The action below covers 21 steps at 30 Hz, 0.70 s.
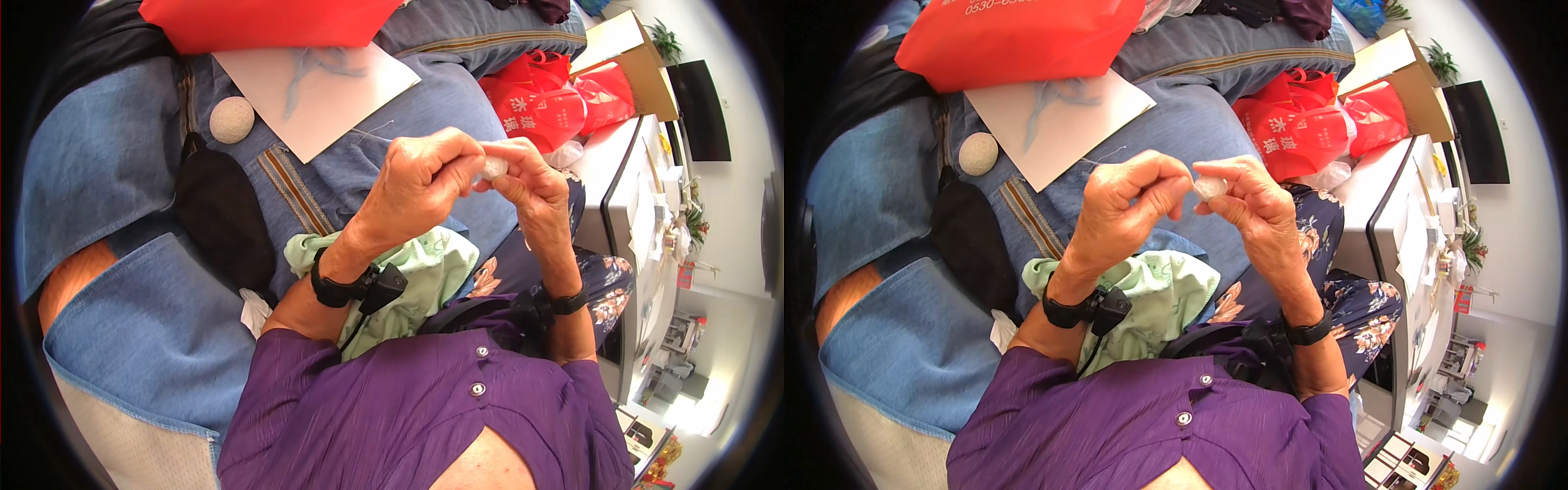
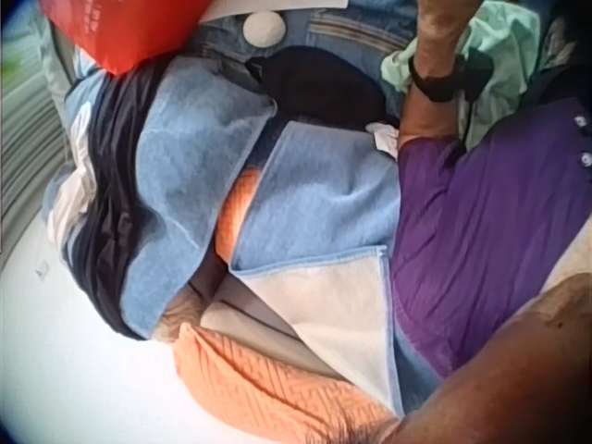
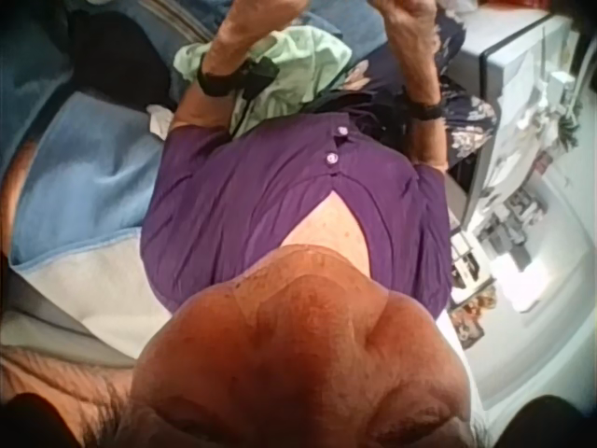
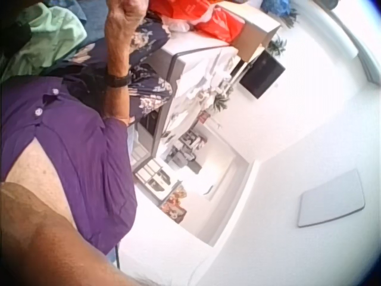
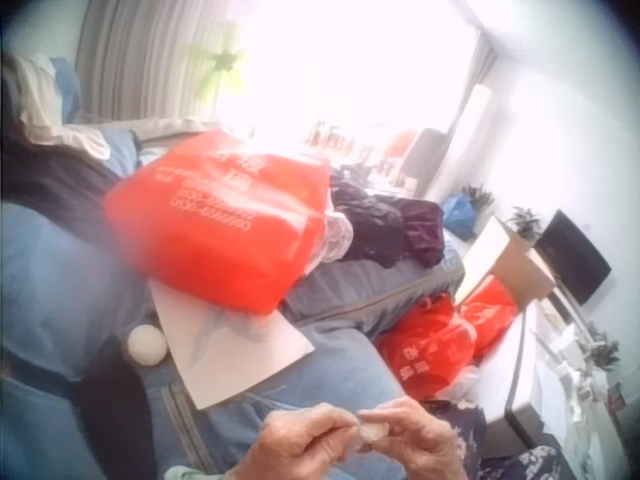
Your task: Preparing and manipulating small objects, possibly sewing or threading.
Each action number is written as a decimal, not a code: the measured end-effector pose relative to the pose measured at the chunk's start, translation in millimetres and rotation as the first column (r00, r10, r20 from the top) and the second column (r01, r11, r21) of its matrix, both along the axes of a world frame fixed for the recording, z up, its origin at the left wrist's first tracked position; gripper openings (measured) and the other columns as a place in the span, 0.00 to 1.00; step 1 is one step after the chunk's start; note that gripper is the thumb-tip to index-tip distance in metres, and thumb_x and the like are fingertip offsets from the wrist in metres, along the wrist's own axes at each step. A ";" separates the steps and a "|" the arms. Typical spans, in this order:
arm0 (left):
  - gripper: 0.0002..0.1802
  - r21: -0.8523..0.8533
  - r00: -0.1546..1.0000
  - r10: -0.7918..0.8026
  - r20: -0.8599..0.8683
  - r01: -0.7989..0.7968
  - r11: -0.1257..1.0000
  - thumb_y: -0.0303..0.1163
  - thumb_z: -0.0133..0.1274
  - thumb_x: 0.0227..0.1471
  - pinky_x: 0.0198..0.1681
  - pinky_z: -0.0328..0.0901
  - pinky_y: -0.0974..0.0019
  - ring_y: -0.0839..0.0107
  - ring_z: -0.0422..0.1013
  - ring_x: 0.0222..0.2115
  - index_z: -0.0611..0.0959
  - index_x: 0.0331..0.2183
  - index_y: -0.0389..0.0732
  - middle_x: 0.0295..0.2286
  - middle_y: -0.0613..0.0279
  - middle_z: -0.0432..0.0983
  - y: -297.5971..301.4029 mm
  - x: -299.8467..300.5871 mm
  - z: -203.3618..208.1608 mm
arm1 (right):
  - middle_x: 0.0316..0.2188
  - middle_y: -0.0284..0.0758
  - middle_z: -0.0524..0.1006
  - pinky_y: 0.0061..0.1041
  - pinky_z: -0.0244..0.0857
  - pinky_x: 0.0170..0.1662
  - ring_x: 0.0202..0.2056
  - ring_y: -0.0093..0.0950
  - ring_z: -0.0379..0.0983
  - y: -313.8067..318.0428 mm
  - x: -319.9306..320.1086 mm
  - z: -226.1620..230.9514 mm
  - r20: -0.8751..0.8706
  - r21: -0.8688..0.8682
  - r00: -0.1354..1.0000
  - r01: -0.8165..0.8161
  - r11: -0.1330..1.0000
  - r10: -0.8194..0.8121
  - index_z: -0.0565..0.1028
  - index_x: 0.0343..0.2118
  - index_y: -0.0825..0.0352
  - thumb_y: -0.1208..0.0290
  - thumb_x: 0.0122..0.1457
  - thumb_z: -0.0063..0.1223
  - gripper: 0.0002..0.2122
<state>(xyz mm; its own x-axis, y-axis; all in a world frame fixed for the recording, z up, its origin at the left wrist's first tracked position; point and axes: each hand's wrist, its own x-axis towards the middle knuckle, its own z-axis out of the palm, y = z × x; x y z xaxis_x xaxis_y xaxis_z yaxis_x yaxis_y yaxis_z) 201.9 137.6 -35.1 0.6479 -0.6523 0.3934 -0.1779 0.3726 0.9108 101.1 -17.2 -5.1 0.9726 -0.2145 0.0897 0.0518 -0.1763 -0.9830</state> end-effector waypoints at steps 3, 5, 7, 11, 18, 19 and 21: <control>0.02 0.008 0.962 0.232 0.144 -0.235 0.972 0.18 0.52 0.50 0.21 0.63 0.75 0.79 0.70 0.19 0.79 0.28 0.33 0.20 0.61 0.74 -5.1 1.9 -9.1 | 0.39 0.33 0.70 0.23 0.73 0.41 0.40 0.23 0.71 0.1 -0.5 0.1 -0.013 -0.045 0.991 -0.132 0.990 0.132 0.72 0.47 0.72 0.80 0.57 0.51 0.14; 0.01 0.018 0.960 0.246 0.133 -0.251 0.968 0.19 0.52 0.49 0.21 0.63 0.75 0.78 0.70 0.18 0.79 0.28 0.33 0.20 0.61 0.74 -7.3 1.1 -11.4 | 0.40 0.35 0.71 0.23 0.73 0.41 0.39 0.23 0.72 5.6 -1.6 2.3 -0.022 0.118 0.993 -0.114 0.986 0.117 0.71 0.47 0.73 0.79 0.57 0.51 0.14; 0.01 0.025 0.958 0.260 0.122 -0.265 0.964 0.19 0.52 0.49 0.21 0.63 0.75 0.78 0.70 0.18 0.79 0.28 0.33 0.19 0.61 0.74 -7.6 0.8 -11.7 | 0.40 0.36 0.71 0.24 0.73 0.40 0.39 0.24 0.72 8.9 -2.2 6.6 -0.033 0.276 0.994 -0.090 0.957 0.103 0.70 0.47 0.74 0.78 0.57 0.52 0.14; 0.01 0.097 0.979 0.186 0.088 -0.194 0.976 0.20 0.53 0.49 0.20 0.63 0.74 0.78 0.70 0.17 0.79 0.28 0.34 0.17 0.61 0.74 -8.9 -1.1 -11.9 | 0.38 0.39 0.73 0.25 0.73 0.39 0.37 0.25 0.73 6.7 -2.2 9.4 -0.001 0.348 0.989 -0.138 0.927 0.148 0.69 0.47 0.75 0.75 0.56 0.54 0.16; 0.01 0.103 0.950 0.180 0.256 -0.212 0.972 0.21 0.55 0.47 0.20 0.63 0.70 0.71 0.71 0.17 0.79 0.26 0.33 0.17 0.58 0.73 -13.9 -7.0 -15.5 | 0.37 0.37 0.75 0.24 0.69 0.42 0.37 0.24 0.73 1.0 -2.0 8.8 0.079 0.373 0.997 -0.049 0.927 0.021 0.71 0.44 0.73 0.72 0.56 0.55 0.15; 0.01 0.101 0.950 0.178 0.257 -0.209 0.973 0.21 0.55 0.47 0.20 0.63 0.70 0.71 0.71 0.17 0.79 0.26 0.33 0.17 0.58 0.73 -14.7 -8.1 -14.3 | 0.38 0.36 0.75 0.24 0.68 0.44 0.38 0.25 0.73 -0.6 -0.4 7.2 0.085 0.277 0.996 0.005 0.961 -0.030 0.71 0.43 0.72 0.72 0.56 0.56 0.14; 0.01 0.093 0.910 0.150 0.387 -0.200 0.975 0.21 0.55 0.46 0.22 0.64 0.67 0.64 0.71 0.18 0.78 0.25 0.33 0.18 0.55 0.73 -15.3 -10.1 -12.8 | 0.39 0.36 0.74 0.24 0.68 0.44 0.39 0.25 0.73 7.3 2.7 10.6 0.063 0.317 0.993 0.072 0.946 -0.097 0.71 0.43 0.72 0.72 0.56 0.56 0.14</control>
